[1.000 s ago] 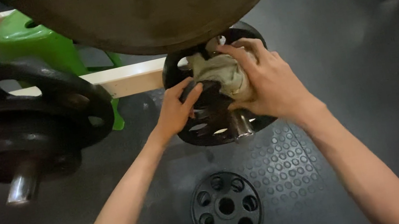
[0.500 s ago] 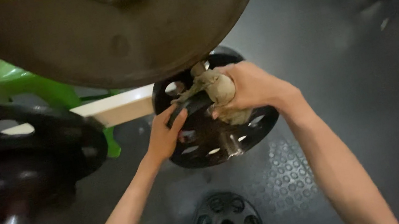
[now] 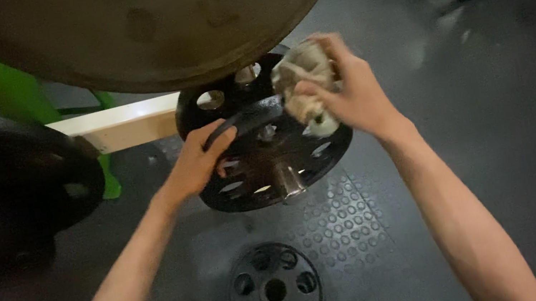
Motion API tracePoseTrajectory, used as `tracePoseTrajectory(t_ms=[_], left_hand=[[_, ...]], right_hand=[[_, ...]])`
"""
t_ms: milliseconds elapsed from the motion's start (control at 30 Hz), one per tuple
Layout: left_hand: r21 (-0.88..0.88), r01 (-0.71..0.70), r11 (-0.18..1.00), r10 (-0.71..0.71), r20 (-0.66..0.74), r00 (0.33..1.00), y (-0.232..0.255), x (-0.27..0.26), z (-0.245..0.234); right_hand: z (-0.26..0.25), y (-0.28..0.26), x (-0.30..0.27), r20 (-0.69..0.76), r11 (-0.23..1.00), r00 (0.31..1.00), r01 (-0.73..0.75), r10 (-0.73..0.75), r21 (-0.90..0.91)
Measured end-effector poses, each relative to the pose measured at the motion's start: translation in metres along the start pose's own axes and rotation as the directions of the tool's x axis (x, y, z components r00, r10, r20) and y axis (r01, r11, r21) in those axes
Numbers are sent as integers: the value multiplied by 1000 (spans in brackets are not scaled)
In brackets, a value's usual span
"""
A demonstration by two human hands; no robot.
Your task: Wiping down weight plates on a rack in a gym setting.
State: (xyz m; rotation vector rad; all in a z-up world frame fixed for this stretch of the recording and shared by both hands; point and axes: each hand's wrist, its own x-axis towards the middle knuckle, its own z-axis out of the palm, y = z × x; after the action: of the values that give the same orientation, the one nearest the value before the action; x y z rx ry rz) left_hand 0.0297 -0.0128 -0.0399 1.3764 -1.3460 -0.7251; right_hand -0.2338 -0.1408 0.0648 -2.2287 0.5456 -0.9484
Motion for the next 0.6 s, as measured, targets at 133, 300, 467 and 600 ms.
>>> tracePoseTrajectory(t_ms=[133,300,467,600], left_hand=[[76,-120,990,113,98,989,10,7,-11],[348,-307,886,340,-34,940,36,5,8],[254,-160,954,171,-23,985,49,3,6],[275,-94,957,116,-67,991,50,1,8]], right_hand=[[19,-31,10,130,934,977,202,-170,-293],[32,-37,30,284,948,957,143,-59,-285],[40,-34,23,216,950,976,105,-41,-293],[48,-25,6,94,907,963,268,-251,-325]])
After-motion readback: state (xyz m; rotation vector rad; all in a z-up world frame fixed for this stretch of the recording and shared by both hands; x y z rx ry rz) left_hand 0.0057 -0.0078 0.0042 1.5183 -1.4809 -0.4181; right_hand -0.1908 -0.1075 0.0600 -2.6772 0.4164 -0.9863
